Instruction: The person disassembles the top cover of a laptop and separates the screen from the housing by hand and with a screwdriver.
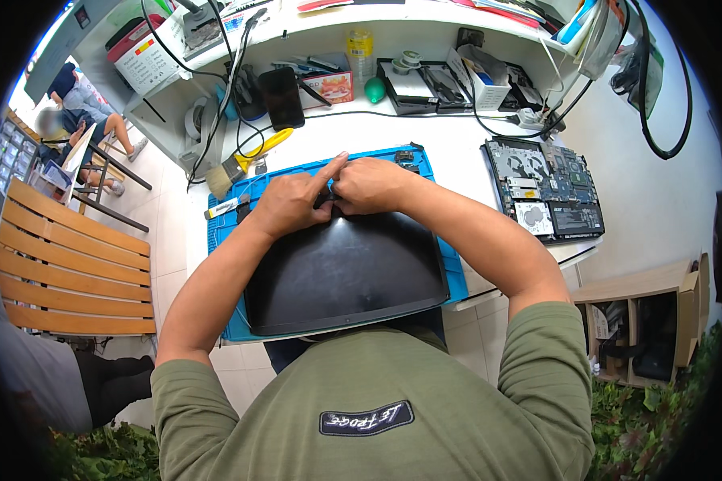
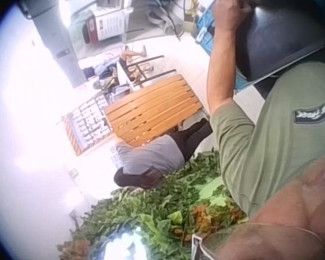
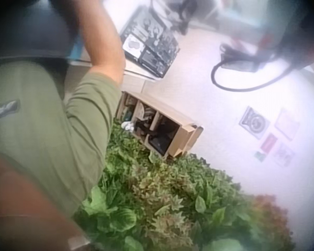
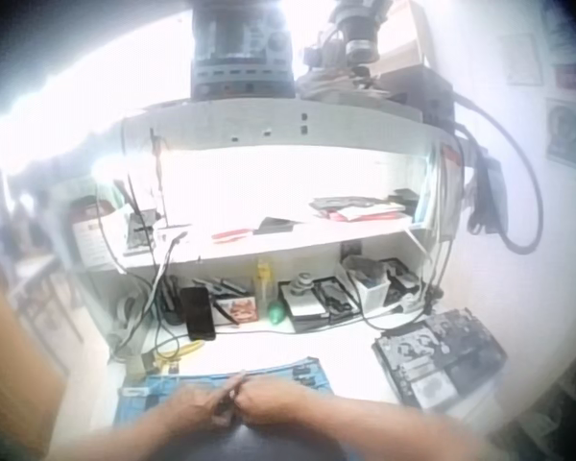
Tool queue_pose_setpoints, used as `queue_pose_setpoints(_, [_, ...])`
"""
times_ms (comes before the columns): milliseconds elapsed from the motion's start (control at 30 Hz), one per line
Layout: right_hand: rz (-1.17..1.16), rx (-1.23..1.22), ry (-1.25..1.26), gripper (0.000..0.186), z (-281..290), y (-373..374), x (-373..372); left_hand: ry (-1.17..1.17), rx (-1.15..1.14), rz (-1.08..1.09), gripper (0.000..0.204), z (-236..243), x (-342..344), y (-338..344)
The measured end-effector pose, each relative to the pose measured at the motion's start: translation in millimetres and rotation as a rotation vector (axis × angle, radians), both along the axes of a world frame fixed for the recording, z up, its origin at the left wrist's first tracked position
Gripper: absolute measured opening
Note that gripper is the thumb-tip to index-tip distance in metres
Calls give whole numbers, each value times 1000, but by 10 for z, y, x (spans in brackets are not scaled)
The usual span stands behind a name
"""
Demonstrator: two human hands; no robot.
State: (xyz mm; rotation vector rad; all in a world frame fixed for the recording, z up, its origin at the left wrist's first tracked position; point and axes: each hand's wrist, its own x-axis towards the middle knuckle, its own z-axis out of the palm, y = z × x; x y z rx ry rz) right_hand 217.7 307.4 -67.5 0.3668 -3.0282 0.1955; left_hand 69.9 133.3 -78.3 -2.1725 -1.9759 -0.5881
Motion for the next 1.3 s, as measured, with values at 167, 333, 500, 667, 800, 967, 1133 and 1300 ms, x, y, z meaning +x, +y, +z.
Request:
queue_pose_setpoints(167, [-35,5,-5,18,8,-73,-29,2,16,-2,101,10,11,-16])
queue_pose_setpoints(333, [-31,4,-12,17,81,-106,-19,29,4,23,98,14,20,-46])
queue_pose_setpoints(500, [-82,24,-47,16,84,-108,-47,29,37,8,93,9,5,-53])
queue_pose_setpoints(667, [-78,-27,-25,16,5,11,-39,-144,55,-39,89,75,-62,-118])
queue_pose_setpoints(800, [-113,-203,-72,18,74,118,-13,-326,-127,115,81,169,-152,-151])
queue_pose_setpoints(967, [-210,-335,-151,24,197,239,-42,-472,-163,168,69,262,-313,-146])
queue_pose_setpoints(1133, [-238,-518,-256,29,265,445,-107,-669,-251,223,62,304,-500,-202])
queue_pose_setpoints(1300, [-276,-673,-390,30,287,596,-96,-744,-325,273,44,374,-681,-326])
